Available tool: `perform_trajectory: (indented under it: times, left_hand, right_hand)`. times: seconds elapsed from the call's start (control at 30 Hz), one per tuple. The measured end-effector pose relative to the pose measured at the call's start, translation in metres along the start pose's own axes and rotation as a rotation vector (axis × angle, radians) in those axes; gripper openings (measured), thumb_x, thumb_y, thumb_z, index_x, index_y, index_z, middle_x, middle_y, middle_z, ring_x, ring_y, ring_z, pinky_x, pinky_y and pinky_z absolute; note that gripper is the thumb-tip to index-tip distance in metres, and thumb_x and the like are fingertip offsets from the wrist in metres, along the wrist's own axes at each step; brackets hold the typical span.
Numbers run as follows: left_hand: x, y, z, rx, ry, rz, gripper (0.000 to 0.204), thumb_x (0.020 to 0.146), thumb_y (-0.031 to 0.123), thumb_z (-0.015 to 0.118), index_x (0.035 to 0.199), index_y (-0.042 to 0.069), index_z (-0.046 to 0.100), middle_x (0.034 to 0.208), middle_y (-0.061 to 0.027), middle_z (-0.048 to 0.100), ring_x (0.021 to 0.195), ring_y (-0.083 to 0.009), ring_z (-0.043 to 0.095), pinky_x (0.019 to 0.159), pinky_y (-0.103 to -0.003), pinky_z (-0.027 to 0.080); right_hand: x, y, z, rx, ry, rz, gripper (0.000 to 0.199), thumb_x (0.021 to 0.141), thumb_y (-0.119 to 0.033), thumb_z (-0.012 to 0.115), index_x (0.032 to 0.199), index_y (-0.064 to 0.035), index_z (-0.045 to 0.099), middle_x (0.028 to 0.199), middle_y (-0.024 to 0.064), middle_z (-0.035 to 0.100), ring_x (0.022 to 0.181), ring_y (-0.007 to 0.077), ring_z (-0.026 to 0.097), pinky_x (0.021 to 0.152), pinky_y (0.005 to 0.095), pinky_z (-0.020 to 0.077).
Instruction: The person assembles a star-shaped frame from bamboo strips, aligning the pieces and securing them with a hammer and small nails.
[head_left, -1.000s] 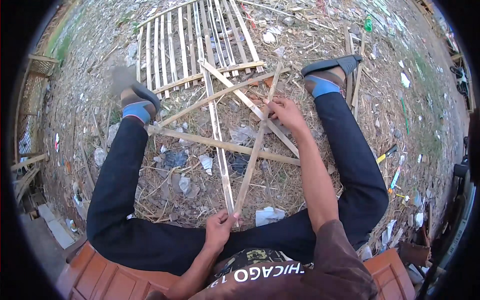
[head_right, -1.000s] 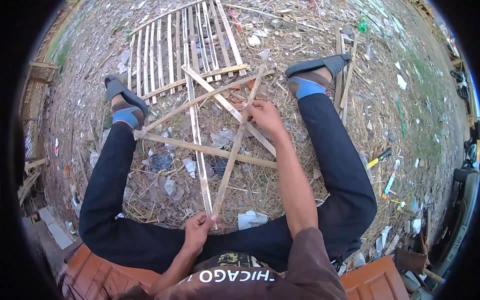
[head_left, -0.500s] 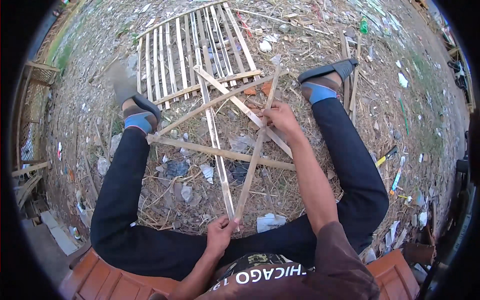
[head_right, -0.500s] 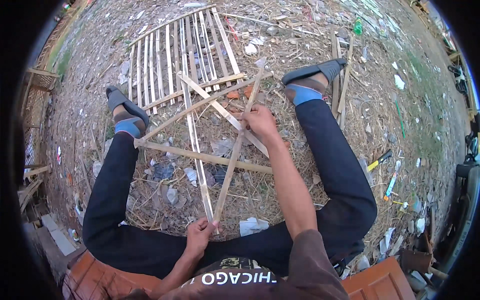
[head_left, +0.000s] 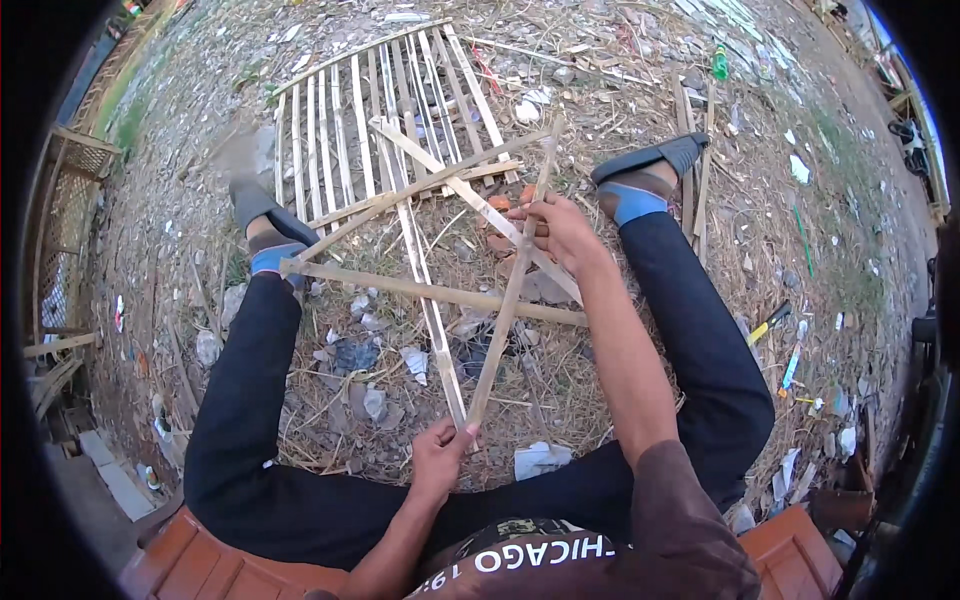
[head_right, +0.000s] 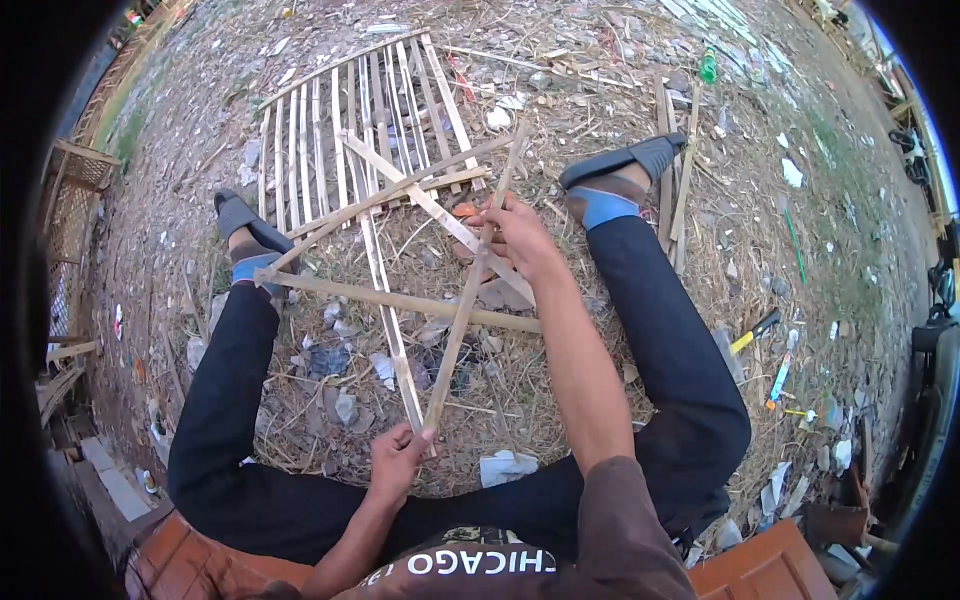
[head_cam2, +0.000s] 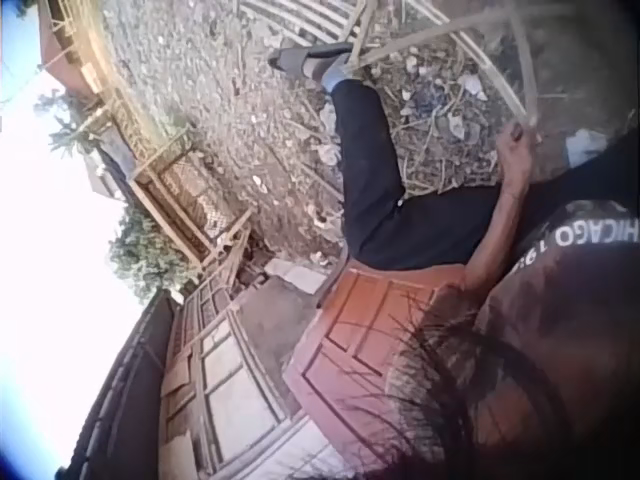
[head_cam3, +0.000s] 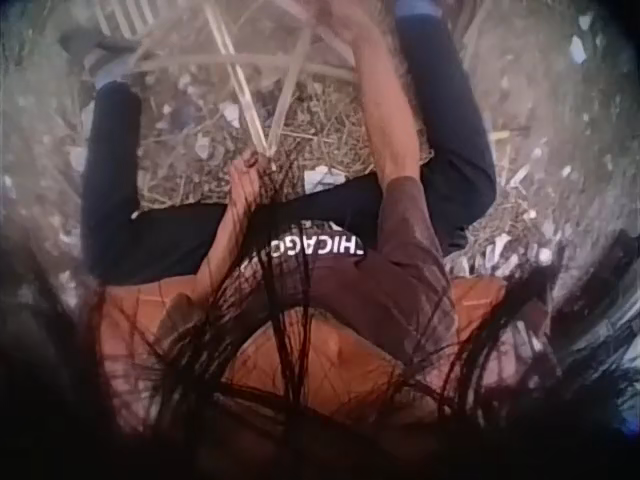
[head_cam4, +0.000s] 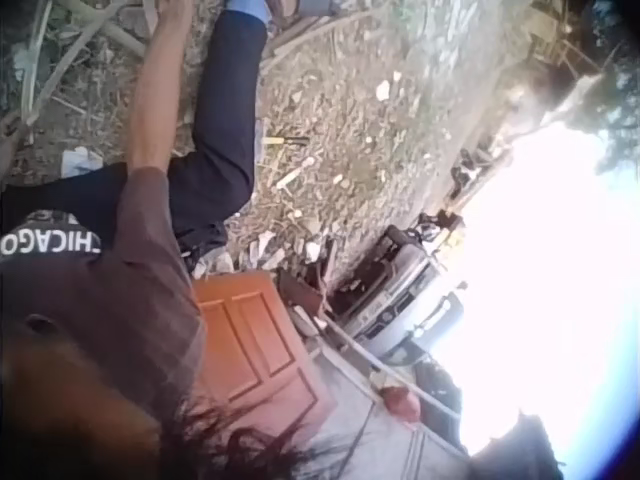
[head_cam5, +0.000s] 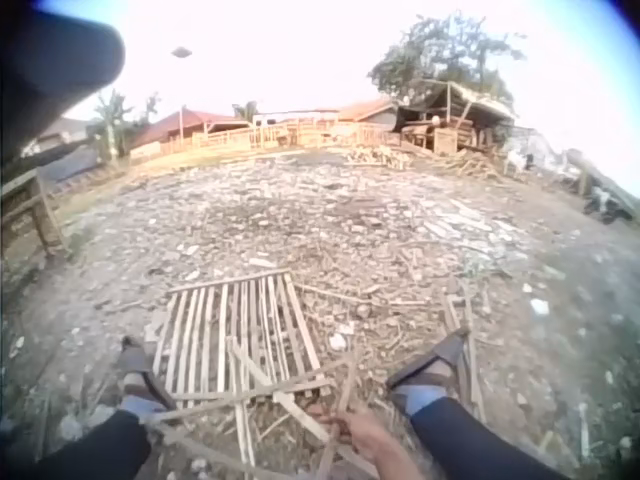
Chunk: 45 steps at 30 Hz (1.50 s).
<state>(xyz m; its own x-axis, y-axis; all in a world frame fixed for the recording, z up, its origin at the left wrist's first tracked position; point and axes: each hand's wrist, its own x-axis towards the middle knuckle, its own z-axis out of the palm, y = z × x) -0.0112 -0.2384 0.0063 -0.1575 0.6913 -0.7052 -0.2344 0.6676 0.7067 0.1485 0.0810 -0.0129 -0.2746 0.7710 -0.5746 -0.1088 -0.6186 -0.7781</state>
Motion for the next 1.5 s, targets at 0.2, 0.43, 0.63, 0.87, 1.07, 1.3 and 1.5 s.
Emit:
perform_trajectory:
  times: [0.2,0.43,0.63,0.87,1.07,1.3,1.5]
  left_hand:
    - [0.051,0.048,0.023,-0.019,-0.017,0.034,0.023,0.091,0.016,0.062,0.104,-0.003,0.063,0.085,-0.0036,0.067,0.076,-0.0082,0.061,0.070,-0.022,0.045]
    - [0.124,0.088,0.030,-0.070,-0.064,0.105,0.021,0.092,0.018,0.061,0.104,0.001,0.062,0.090,-0.0042,0.066,0.079,-0.0128,0.065,0.068,-0.026,0.051]
    - [0.188,0.086,0.064,-0.251,-0.108,0.094,0.020,0.094,0.018,0.057,0.103,0.001,0.059,0.088,-0.0044,0.062,0.079,-0.0133,0.064,0.071,-0.027,0.055]
    - [0.195,0.076,0.093,-0.334,-0.132,0.056,0.021,0.095,0.018,0.056,0.106,0.000,0.057,0.092,-0.0041,0.060,0.085,-0.0158,0.064,0.075,-0.030,0.055]
    - [0.203,0.090,0.093,-0.358,-0.163,0.084,0.021,0.093,0.018,0.059,0.104,0.000,0.060,0.088,-0.0037,0.062,0.076,-0.0152,0.063,0.067,-0.028,0.056]
    - [0.228,0.096,0.090,-0.305,-0.160,0.109,0.022,0.094,0.016,0.055,0.107,-0.002,0.058,0.087,-0.0075,0.063,0.077,-0.0182,0.066,0.069,-0.030,0.058]
    - [0.224,0.113,0.111,-0.367,-0.119,0.079,0.013,0.092,0.011,0.057,0.097,0.000,0.062,0.075,-0.0047,0.059,0.060,-0.0122,0.057,0.048,-0.024,0.045]
  right_hand:
    - [0.042,-0.035,-0.003,-0.027,0.102,-0.191,0.020,0.085,-0.009,0.058,0.103,-0.0008,0.061,0.085,0.0069,0.065,0.073,0.0153,0.058,0.068,0.0297,0.0463]
    - [0.087,-0.094,0.007,-0.430,0.108,-0.356,0.034,0.082,-0.015,0.065,0.107,0.0061,0.061,0.092,0.0122,0.065,0.079,0.0165,0.061,0.072,0.0303,0.0475]
    - [0.090,-0.106,-0.002,-0.756,0.283,-0.571,0.057,0.074,-0.022,0.068,0.124,0.0026,0.055,0.099,0.0157,0.067,0.086,0.0212,0.064,0.076,0.0337,0.0499]
    - [-0.004,-0.063,-0.037,-0.459,0.030,-0.464,0.042,0.084,-0.016,0.065,0.121,0.0014,0.056,0.100,0.0089,0.062,0.090,0.0143,0.059,0.078,0.0284,0.0477]
    - [-0.109,-0.036,-0.066,-0.407,0.083,-0.416,0.033,0.089,-0.013,0.062,0.119,0.0001,0.055,0.100,0.0052,0.061,0.088,0.0112,0.059,0.079,0.0263,0.0477]
    - [-0.278,-0.034,-0.060,-0.238,0.220,-0.515,0.030,0.090,-0.009,0.061,0.117,0.0012,0.055,0.096,0.0070,0.063,0.090,0.0123,0.061,0.082,0.0268,0.0488]
    - [-0.348,-0.006,-0.043,-0.152,0.260,-0.553,0.029,0.090,-0.008,0.061,0.116,0.0020,0.055,0.096,0.0072,0.063,0.090,0.0132,0.062,0.084,0.0282,0.0503]
